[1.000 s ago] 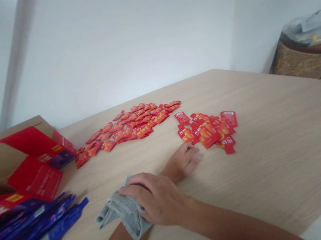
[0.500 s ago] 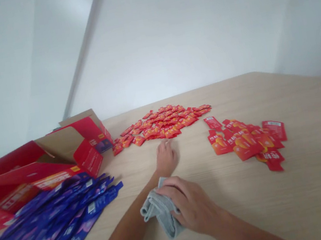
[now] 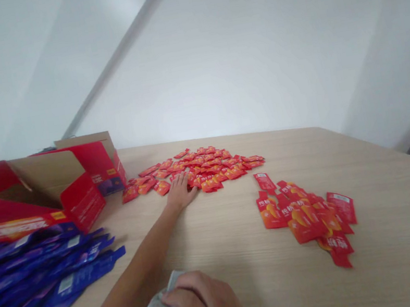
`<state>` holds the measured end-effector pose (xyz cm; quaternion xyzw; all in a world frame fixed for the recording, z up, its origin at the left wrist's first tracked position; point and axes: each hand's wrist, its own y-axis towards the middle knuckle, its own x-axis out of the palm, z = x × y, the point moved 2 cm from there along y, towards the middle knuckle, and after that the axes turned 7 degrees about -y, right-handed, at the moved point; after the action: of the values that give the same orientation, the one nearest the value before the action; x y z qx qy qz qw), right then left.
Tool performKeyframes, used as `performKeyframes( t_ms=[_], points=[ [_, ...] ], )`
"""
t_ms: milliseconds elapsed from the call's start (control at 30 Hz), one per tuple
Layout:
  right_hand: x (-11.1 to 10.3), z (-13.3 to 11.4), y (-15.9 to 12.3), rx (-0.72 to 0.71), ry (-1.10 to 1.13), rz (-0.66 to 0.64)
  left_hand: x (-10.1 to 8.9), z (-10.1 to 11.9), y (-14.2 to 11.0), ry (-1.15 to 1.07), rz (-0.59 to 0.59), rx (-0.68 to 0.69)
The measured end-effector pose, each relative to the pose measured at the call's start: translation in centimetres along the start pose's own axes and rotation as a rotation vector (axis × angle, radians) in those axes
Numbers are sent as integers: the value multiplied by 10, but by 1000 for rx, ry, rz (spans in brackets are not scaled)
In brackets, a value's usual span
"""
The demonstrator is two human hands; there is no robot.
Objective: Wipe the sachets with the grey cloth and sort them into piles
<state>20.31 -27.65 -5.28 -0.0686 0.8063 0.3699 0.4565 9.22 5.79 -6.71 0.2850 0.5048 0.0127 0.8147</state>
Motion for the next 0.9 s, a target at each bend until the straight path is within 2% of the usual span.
performKeyframes(
  t_ms=[167,400,533,733,900],
  points=[
    [-13,-5,5,69,22,-69,2,-4,-2,22,-7,51],
    [-16,-5,16,67,55,-43,-8,5,-27,56,66,79],
    [-14,-6,21,64,27,-22,-13,12,-30,13,79,137],
    [-11,-3,18,19,-11,-3,-12,24,-40,-87,-31,249],
    [-19,13,13,55,-39,39,-22,43,-89,-154,-145,349]
  ],
)
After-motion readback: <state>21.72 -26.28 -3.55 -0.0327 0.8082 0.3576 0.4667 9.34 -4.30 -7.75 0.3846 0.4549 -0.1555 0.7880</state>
